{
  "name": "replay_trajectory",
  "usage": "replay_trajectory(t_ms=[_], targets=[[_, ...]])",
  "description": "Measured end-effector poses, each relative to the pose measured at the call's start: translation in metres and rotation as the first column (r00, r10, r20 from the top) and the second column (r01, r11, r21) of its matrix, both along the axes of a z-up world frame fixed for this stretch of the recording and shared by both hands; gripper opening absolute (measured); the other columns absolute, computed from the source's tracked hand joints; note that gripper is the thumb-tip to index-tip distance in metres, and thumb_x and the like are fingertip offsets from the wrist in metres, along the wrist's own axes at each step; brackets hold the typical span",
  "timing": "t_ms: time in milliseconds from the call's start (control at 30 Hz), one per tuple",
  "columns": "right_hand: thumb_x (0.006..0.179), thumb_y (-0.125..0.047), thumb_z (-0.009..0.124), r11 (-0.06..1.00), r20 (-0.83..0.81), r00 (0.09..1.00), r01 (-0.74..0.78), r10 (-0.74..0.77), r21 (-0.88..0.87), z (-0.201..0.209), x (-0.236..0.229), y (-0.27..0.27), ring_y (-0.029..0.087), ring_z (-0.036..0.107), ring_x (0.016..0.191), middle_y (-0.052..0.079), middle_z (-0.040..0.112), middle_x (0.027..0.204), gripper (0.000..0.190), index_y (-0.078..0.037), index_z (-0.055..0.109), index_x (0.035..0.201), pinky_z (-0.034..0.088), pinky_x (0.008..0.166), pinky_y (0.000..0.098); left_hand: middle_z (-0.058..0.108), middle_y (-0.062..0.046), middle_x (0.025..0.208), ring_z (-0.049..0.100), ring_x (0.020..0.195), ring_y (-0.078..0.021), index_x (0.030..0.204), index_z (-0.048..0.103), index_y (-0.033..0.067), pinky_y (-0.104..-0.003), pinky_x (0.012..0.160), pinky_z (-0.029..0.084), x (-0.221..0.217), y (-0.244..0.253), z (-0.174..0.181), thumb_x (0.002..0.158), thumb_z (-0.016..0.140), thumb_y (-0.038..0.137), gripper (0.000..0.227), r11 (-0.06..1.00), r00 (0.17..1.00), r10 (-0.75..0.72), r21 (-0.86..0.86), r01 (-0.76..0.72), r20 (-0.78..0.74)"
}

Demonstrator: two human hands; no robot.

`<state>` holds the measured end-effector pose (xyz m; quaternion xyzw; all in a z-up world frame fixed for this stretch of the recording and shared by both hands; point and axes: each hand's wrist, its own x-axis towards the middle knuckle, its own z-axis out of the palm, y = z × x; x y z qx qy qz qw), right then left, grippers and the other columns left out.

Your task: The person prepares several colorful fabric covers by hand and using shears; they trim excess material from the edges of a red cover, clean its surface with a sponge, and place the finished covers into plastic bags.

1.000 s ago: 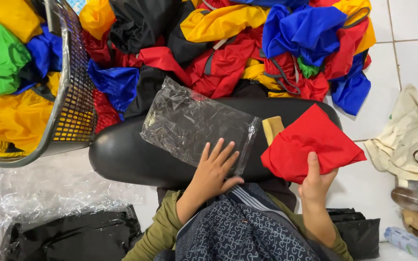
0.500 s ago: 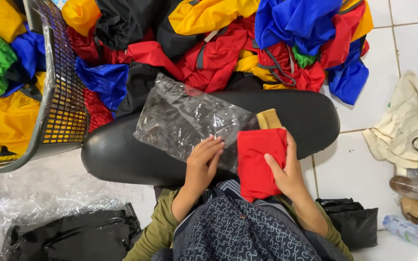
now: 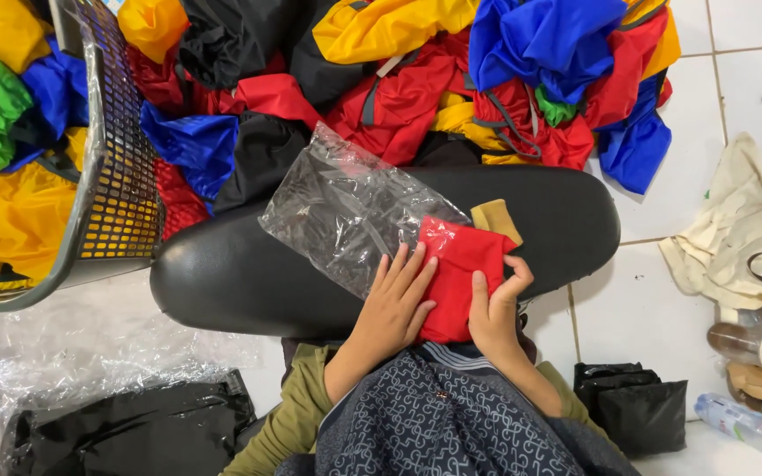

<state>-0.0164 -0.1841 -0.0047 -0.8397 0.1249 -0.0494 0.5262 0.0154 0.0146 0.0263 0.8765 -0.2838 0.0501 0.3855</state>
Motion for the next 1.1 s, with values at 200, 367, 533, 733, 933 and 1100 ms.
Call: replay_trajectory(t_ms=[200, 367, 533, 733, 933, 1100], targets=[[0.103, -0.031, 0.057, 0.96, 0.001, 0.999, -0.048, 0.051, -0.275, 0.04, 0.009, 0.006, 0.053, 0.059, 0.119, 0.038, 0.047, 0.141, 0.066, -0.003, 0.02, 0.15, 0.052, 0.096, 0.0588, 0.049, -0.02, 0.156, 0.041, 0.146, -0.0429, 0.151, 0.052, 0.0071, -0.054, 0.119, 0.029, -0.004, -0.003, -0.008, 0.102, 0.061, 0.024, 0.053, 0.997, 0.999, 0.05, -0.056, -0.05, 0.008], [0.074, -0.086, 0.058, 0.626, 0.194, 0.913, -0.08, 0.358, -0.776, 0.067, 0.003, -0.011, 0.041, 0.055, 0.115, 0.028, 0.027, 0.155, 0.096, -0.027, 0.054, 0.15, 0.05, 0.095, 0.0528, 0.075, -0.003, 0.108, 0.071, 0.095, -0.0267, 0.112, 0.077, 0.0117, -0.037, 0.087, 0.058, -0.007, 0.006, -0.004, 0.083, 0.086, 0.025, 0.033, 0.941, 0.925, 0.323, -0.174, -0.291, 0.202], [0.058, -0.054, 0.081, 0.337, -0.01, 0.656, -0.4, 0.755, -0.852, 0.047, 0.01, -0.041, 0.047, 0.034, 0.147, 0.01, 0.04, 0.161, 0.089, -0.04, 0.056, 0.142, 0.032, 0.113, 0.0655, 0.072, -0.002, 0.09, 0.071, 0.078, -0.0214, 0.102, 0.078, 0.0113, -0.03, 0.069, 0.059, -0.03, 0.012, -0.014, 0.081, 0.086, 0.021, 0.025, 0.944, 0.948, 0.305, -0.157, -0.29, 0.086], [0.091, -0.029, 0.06, 0.339, 0.054, 0.61, -0.364, 0.791, -0.867, 0.023, 0.026, -0.045, 0.046, 0.046, 0.14, 0.009, 0.049, 0.154, 0.051, -0.038, 0.059, 0.141, 0.051, 0.102, 0.0463, 0.072, -0.007, 0.082, 0.074, 0.076, -0.0236, 0.101, 0.078, 0.0083, -0.03, 0.065, 0.06, -0.03, 0.009, -0.026, 0.082, 0.082, 0.011, 0.02, 0.958, 0.958, 0.273, -0.122, -0.261, 0.091], [0.094, -0.01, 0.05, 0.365, 0.177, 0.703, -0.125, 0.689, -0.922, 0.029, 0.025, -0.016, 0.048, 0.058, 0.126, 0.015, 0.061, 0.142, 0.053, -0.033, 0.064, 0.14, 0.057, 0.085, 0.0403, 0.068, -0.007, 0.078, 0.07, 0.069, -0.022, 0.098, 0.076, 0.0071, -0.028, 0.061, 0.059, -0.026, 0.002, -0.017, 0.087, 0.074, 0.007, 0.011, 0.955, 0.908, 0.287, -0.013, -0.297, 0.306], [0.096, -0.013, 0.05, 0.302, 0.206, 0.766, 0.016, 0.609, -0.953, 0.015, 0.026, 0.007, 0.046, 0.064, 0.117, 0.016, 0.065, 0.134, 0.049, -0.032, 0.065, 0.139, 0.057, 0.072, 0.0364, 0.065, -0.01, 0.08, 0.067, 0.067, -0.0225, 0.097, 0.074, 0.0042, -0.027, 0.061, 0.058, -0.011, -0.002, 0.01, 0.093, 0.067, 0.005, 0.008, 0.964, 0.836, 0.215, 0.027, -0.264, 0.505]])
